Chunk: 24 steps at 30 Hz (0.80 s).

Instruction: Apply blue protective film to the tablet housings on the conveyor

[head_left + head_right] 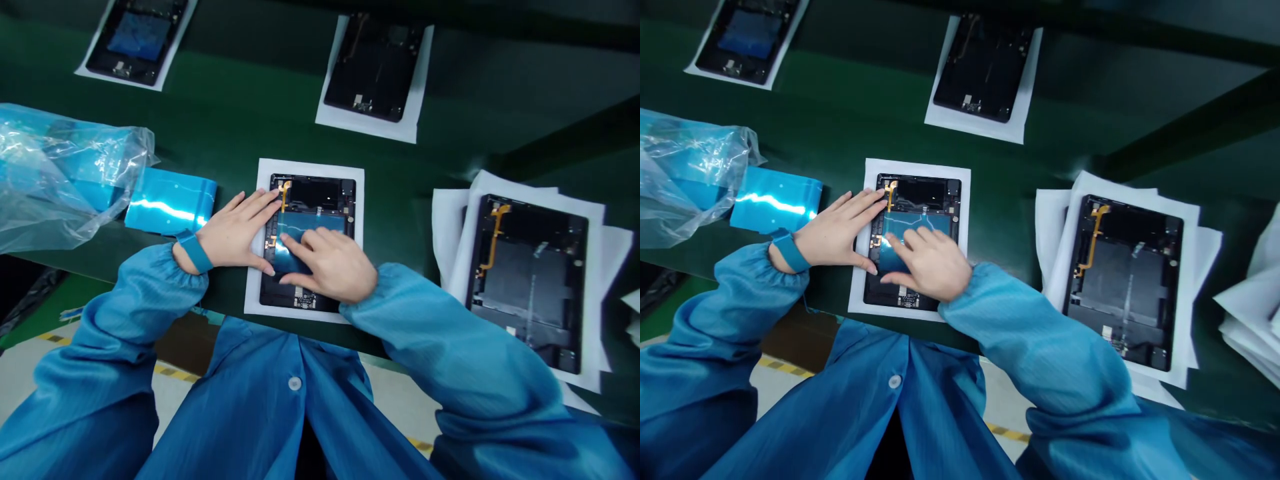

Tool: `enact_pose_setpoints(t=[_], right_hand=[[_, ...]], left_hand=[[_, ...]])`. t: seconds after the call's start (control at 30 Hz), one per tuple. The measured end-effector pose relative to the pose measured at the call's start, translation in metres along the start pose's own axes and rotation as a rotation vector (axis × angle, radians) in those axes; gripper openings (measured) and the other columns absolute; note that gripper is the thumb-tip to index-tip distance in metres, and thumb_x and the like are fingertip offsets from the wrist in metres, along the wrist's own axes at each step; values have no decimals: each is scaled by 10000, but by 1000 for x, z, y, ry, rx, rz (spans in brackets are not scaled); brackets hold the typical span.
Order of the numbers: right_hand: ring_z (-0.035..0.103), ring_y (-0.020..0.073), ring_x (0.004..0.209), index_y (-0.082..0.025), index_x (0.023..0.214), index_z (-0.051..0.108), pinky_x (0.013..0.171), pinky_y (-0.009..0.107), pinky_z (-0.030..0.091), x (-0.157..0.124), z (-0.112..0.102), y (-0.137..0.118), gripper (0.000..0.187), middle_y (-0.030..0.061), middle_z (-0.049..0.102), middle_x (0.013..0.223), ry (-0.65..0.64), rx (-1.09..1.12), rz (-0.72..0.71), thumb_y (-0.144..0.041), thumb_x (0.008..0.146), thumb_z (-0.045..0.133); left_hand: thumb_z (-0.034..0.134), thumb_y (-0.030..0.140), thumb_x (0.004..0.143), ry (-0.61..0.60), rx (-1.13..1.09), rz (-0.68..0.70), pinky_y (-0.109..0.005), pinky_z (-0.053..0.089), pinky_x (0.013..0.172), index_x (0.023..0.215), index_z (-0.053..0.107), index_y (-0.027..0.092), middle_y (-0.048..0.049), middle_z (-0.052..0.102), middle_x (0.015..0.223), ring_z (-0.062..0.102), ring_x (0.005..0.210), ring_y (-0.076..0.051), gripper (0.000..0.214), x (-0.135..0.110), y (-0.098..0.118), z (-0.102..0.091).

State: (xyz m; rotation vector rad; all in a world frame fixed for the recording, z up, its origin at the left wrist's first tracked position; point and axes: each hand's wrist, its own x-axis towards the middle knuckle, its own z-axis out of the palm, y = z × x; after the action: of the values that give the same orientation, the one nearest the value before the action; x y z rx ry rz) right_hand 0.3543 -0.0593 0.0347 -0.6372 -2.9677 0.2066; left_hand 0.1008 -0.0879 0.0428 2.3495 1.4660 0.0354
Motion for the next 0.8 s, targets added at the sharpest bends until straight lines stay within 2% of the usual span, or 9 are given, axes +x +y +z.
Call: enact_pose_setpoints(t=[0.13, 0.2, 0.3, 0.37, 0.5, 0.57, 0.63, 0.7, 0.8], right_hand=[[520, 233, 849, -167, 1354, 673, 736, 365, 343, -12, 2, -11, 788, 108, 666, 967, 29, 88, -117, -768, 963, 345], [528, 238, 866, -167, 1376, 655, 738, 365, 350, -11, 2, -6, 755, 115, 671, 994, 37, 72, -30, -734, 988, 341], [540, 264, 905, -105, 1436, 596, 755, 380, 368, -6, 1, 7, 760, 155, 671, 1057, 60, -8, 212, -678, 1021, 320], [541, 277, 917, -83, 1448, 582, 760, 389, 370, -6, 1, 10, 784, 166, 669, 1062, 57, -39, 260, -683, 1017, 318], [516, 258, 860, -39, 1403, 611, 727, 384, 344, -18, 1, -9, 790, 147, 665, 961, 61, -13, 71, -670, 1022, 328], [502, 238, 835, -78, 1360, 654, 727, 376, 339, -27, -1, -19, 714, 113, 662, 926, 85, 41, -57, -640, 1028, 365], [495, 227, 823, -121, 1342, 675, 731, 368, 340, -35, -3, -19, 666, 93, 659, 924, 113, 77, -116, -633, 1027, 388], [498, 231, 835, -131, 1356, 669, 734, 369, 344, -39, -6, -7, 666, 101, 659, 950, 132, 50, -35, -630, 1032, 368], [513, 260, 881, -116, 1388, 649, 752, 383, 365, -40, -7, 23, 719, 141, 655, 1016, 107, -34, 220, -644, 1032, 316]], left_hand=[[587, 916, 739, 1, 10, 5, -585, 178, 1311, 1640, 224, 112, -166, 179, 1719, 183, 1594, -396, 1261, -1, -1, 1], [554, 933, 742, 5, 12, 6, -586, 172, 1312, 1640, 224, 110, -168, 185, 1718, 188, 1594, -393, 1262, -2, -2, 1], [557, 950, 718, 7, 3, 11, -590, 170, 1310, 1646, 216, 131, -168, 189, 1717, 196, 1589, -406, 1284, -1, -3, 1], [560, 951, 714, 8, -2, 12, -595, 169, 1309, 1650, 208, 144, -162, 187, 1720, 193, 1587, -415, 1285, -1, -3, 1], [513, 956, 741, 1, -6, 4, -602, 180, 1306, 1650, 205, 143, -158, 187, 1720, 194, 1588, -412, 1258, -1, -3, 0], [505, 962, 737, -5, -11, 5, -605, 183, 1306, 1649, 209, 145, -158, 193, 1719, 194, 1587, -413, 1260, -1, -3, -1], [500, 971, 728, -11, -12, 3, -606, 185, 1306, 1649, 209, 148, -160, 193, 1719, 191, 1588, -414, 1270, -1, -2, -2], [492, 981, 719, -22, -7, -3, -607, 187, 1306, 1651, 203, 144, -164, 184, 1720, 187, 1589, -414, 1285, -1, -2, -3], [500, 994, 696, -40, 7, -11, -616, 183, 1304, 1655, 186, 149, -159, 166, 1725, 179, 1591, -416, 1316, -1, -3, -6]])
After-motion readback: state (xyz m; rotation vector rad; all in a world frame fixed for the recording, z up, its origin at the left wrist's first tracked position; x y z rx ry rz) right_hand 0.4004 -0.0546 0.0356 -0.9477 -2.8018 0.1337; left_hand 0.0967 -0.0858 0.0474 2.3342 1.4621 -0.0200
